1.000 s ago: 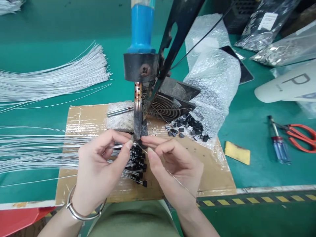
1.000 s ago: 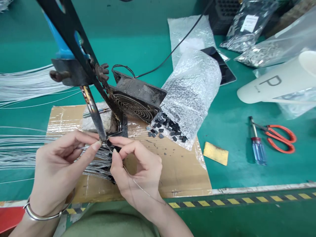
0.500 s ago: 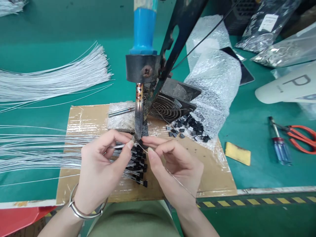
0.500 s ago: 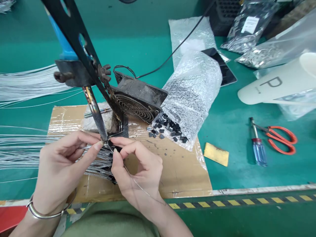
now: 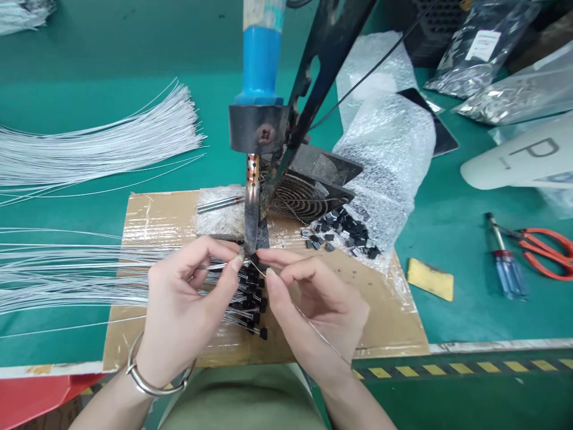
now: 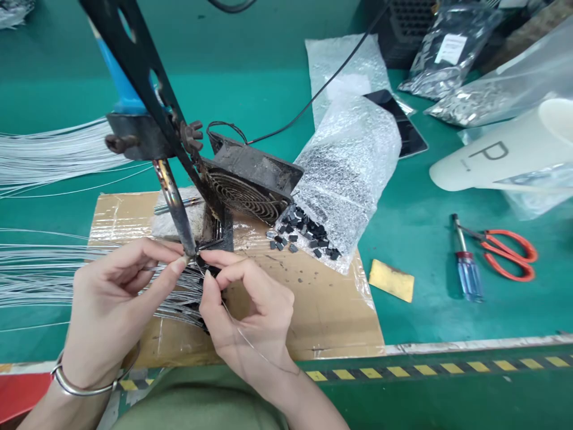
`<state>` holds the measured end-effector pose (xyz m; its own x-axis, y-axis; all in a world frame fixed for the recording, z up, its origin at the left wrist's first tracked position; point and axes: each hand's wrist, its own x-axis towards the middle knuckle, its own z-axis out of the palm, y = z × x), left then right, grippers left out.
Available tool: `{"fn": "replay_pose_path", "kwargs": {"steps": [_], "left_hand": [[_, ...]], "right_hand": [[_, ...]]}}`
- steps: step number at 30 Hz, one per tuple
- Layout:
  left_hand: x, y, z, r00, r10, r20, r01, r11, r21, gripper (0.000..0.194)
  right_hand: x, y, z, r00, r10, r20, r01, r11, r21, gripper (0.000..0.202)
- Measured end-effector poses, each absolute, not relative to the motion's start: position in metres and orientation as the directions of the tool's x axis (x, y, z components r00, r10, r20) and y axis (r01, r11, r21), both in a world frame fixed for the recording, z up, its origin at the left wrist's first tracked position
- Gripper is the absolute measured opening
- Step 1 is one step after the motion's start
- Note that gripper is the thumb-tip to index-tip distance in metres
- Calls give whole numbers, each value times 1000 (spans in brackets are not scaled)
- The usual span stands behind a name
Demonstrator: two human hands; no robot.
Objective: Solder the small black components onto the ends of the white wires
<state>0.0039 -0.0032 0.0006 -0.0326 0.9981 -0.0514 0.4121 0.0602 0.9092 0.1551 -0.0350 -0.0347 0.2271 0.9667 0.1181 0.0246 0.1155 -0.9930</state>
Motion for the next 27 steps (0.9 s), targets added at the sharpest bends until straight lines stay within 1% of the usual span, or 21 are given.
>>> {"fn": "replay_pose_path", "kwargs": {"steps": [6, 13, 22, 27], "left_hand": [[5, -3, 2, -39, 998, -50, 404, 61, 913, 9], [4, -2, 1, -32, 998, -55, 431, 64, 900, 8], [3, -4, 1, -19, 999, -35, 427, 39, 903, 10], [2, -5, -1, -34, 999, -30, 430, 42, 902, 9]], "right_hand": [[154, -36, -34, 239, 958, 161, 83, 145, -986, 16], [154, -37, -36, 225, 959, 171, 83, 156, -984, 18], [151, -36, -37, 242, 935, 259, 148, 228, -962, 19], [150, -36, -36, 246, 928, 280, 180, 240, -954, 18]]}}
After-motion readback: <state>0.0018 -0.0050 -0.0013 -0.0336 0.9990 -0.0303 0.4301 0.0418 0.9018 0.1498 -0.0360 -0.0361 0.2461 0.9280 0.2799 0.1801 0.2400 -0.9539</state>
